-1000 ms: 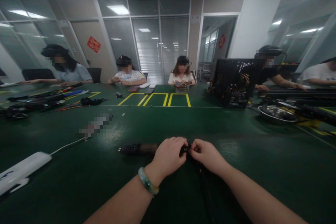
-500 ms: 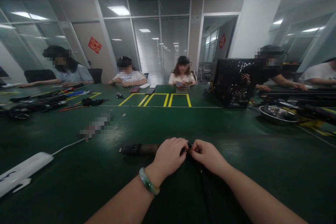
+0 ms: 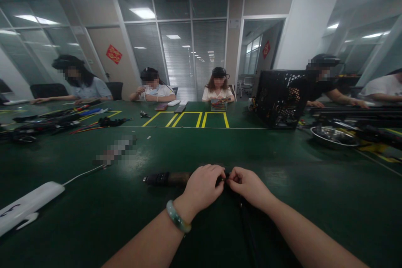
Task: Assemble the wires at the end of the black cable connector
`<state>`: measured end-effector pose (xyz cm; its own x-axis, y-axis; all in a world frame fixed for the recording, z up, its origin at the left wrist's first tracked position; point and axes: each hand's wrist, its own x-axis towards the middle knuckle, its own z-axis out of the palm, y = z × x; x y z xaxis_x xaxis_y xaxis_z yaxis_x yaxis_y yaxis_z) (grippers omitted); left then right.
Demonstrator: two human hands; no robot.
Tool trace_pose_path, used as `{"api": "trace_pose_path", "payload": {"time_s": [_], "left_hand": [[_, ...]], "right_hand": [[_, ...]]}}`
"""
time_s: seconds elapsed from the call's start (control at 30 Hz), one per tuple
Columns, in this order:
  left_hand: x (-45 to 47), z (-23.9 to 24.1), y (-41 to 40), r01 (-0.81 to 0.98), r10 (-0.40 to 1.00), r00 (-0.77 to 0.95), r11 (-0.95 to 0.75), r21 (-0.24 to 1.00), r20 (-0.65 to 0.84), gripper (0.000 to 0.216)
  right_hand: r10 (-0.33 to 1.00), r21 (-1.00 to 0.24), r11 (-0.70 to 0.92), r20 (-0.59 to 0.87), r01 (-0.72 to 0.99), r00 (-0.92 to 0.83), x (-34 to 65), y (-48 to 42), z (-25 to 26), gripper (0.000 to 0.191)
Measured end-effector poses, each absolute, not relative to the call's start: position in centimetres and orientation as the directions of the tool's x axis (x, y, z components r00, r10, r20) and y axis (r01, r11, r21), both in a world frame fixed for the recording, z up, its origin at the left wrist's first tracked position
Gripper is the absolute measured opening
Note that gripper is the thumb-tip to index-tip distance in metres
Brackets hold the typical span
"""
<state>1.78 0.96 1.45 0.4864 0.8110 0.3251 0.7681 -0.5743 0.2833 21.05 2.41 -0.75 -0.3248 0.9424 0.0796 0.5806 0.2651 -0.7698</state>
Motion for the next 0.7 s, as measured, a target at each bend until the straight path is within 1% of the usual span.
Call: {"api": "trace_pose_path", "payload": {"time_s": [0.17, 0.3, 0.37, 0.53, 0.7], "left_hand": [[1.82, 1.41, 1.0, 0.762, 0.804, 0.494, -0.584, 0.282, 0.331, 0.014], [1.77, 1.65, 0.71, 0.754, 0.811, 0.469, -0.574, 0.319, 0.349, 0.02], [1.76, 1.85, 0.59, 0.759, 0.819, 0.462, -0.564, 0.326, 0.34, 0.019], [1.78, 1.92, 0.65, 0.765, 0.818, 0.479, -0.567, 0.306, 0.319, 0.013], [1.81, 1.6, 0.79, 0.773, 0.819, 0.468, -0.561, 0.296, 0.332, 0.018]], "right_hand": [[0.938, -0.766, 0.294, 0.115, 0.572, -0.328, 21.08, 2.62, -1.31, 0.008], [0.938, -0.772, 0.291, 0.114, 0.565, -0.327, 21.08, 2.58, -1.38, 0.01], [0.939, -0.775, 0.288, 0.113, 0.563, -0.325, 21.09, 2.54, -1.32, 0.01], [0.937, -0.774, 0.286, 0.102, 0.565, -0.334, 21.1, 2.47, -1.12, 0.009], [0.939, -0.773, 0.277, 0.091, 0.571, -0.332, 21.0, 2.36, -0.82, 0.01]]}}
